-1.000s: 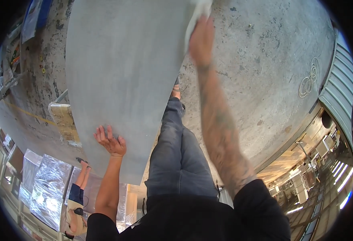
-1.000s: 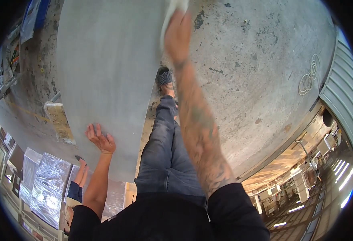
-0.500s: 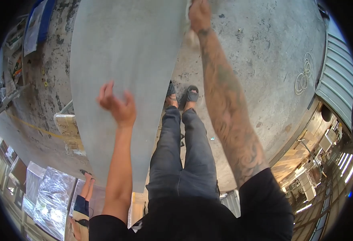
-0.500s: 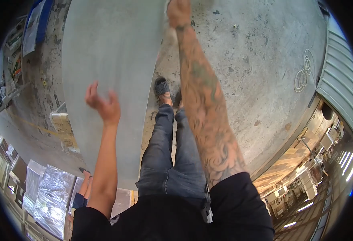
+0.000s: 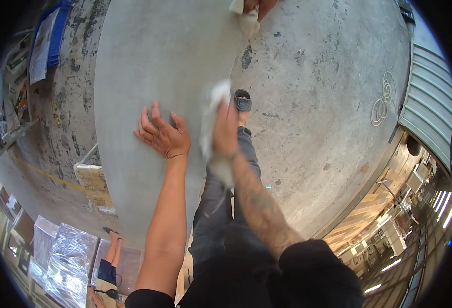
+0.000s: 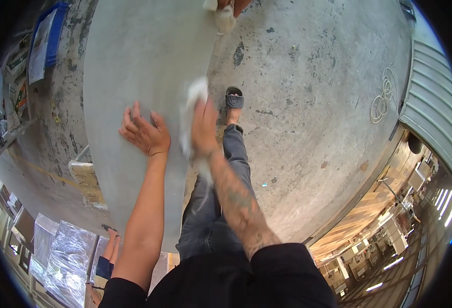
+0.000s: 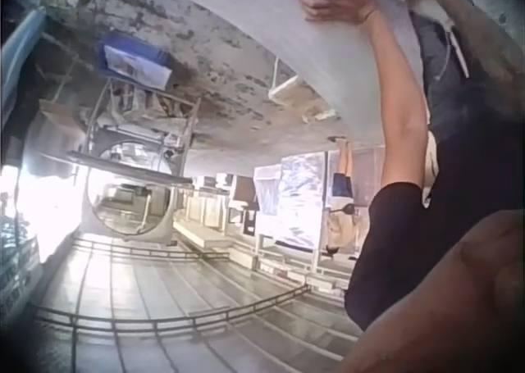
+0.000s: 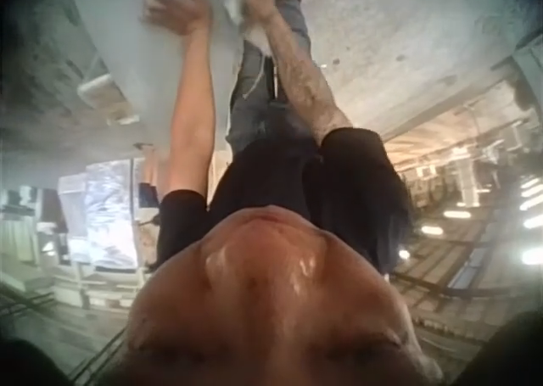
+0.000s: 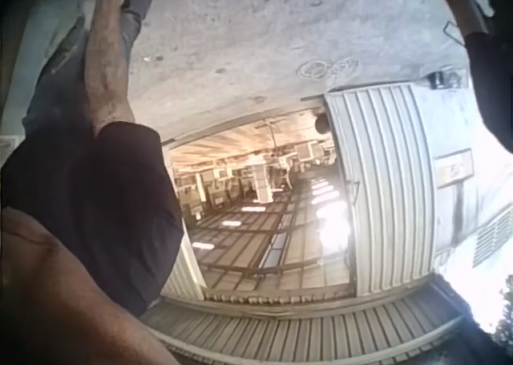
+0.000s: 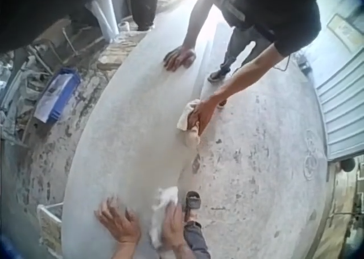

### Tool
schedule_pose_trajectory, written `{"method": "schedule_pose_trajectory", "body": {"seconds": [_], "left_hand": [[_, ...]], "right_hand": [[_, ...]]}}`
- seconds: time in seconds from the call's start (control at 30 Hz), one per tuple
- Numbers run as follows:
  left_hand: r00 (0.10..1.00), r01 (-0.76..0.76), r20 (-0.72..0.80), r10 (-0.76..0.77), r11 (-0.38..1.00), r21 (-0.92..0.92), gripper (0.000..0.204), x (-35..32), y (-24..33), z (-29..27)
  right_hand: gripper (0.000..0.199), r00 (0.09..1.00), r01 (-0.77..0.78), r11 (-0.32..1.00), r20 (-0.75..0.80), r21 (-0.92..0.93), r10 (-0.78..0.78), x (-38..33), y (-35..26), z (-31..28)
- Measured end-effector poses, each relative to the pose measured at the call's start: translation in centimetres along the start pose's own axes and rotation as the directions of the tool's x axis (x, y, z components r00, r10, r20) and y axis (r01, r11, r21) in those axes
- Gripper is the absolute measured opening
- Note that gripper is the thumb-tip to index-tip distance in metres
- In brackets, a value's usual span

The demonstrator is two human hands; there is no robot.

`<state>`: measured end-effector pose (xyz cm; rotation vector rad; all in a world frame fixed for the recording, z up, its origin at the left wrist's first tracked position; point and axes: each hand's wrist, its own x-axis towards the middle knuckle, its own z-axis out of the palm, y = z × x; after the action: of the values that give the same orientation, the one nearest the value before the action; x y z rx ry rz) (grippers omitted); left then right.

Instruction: Cleaning and wiping long wooden panels using a cloth and liquid in a furniture manufacturing workshop.

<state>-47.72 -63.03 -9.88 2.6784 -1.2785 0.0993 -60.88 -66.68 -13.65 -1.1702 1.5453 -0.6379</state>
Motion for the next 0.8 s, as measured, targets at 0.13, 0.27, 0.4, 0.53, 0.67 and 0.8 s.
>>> {"method": "schedule_pose_trajectory", "body": {"seconds": [0.13,0.27,0.4,0.53,0.67,0.8], "left_hand": [[1.000,-0.001,-0.006,0.001,0.999,-0.046,0.057,0.1,1.9,0.5],[1.000,-0.001,0.028,0.001,1.000,-0.004,0.055,-0.2,1.8,0.6],[1.000,0.006,0.028,-0.006,1.000,-0.007,0.055,0.2,2.1,0.4],[1.000,-0.004,0.027,0.003,1.000,0.006,0.055,0.2,0.8,-0.1],[0.999,0.023,0.031,-0.023,1.000,0.019,0.057,0.3,0.1,-0.2],[0.999,0.007,0.035,-0.007,1.000,0.004,0.057,0.2,1.1,0.6]], "right_hand": [[0.040,0.957,0.227,0.970,-0.162,-0.091,-0.239,21.9,-8.9,-5.0],[0.043,0.981,0.150,0.987,-0.132,0.059,-0.141,22.6,-7.9,-4.3],[0.049,0.995,0.094,0.979,-0.026,-0.180,-0.100,-0.6,0.3,-1.5],[0.053,0.974,-0.178,0.981,0.131,-0.070,0.186,-8.0,-0.2,-0.9],[0.044,0.990,0.116,0.988,-0.069,-0.103,-0.124,16.1,-6.2,-1.8],[0.043,0.986,0.140,0.988,0.080,0.069,-0.145,38.2,-12.0,-6.9]]}}
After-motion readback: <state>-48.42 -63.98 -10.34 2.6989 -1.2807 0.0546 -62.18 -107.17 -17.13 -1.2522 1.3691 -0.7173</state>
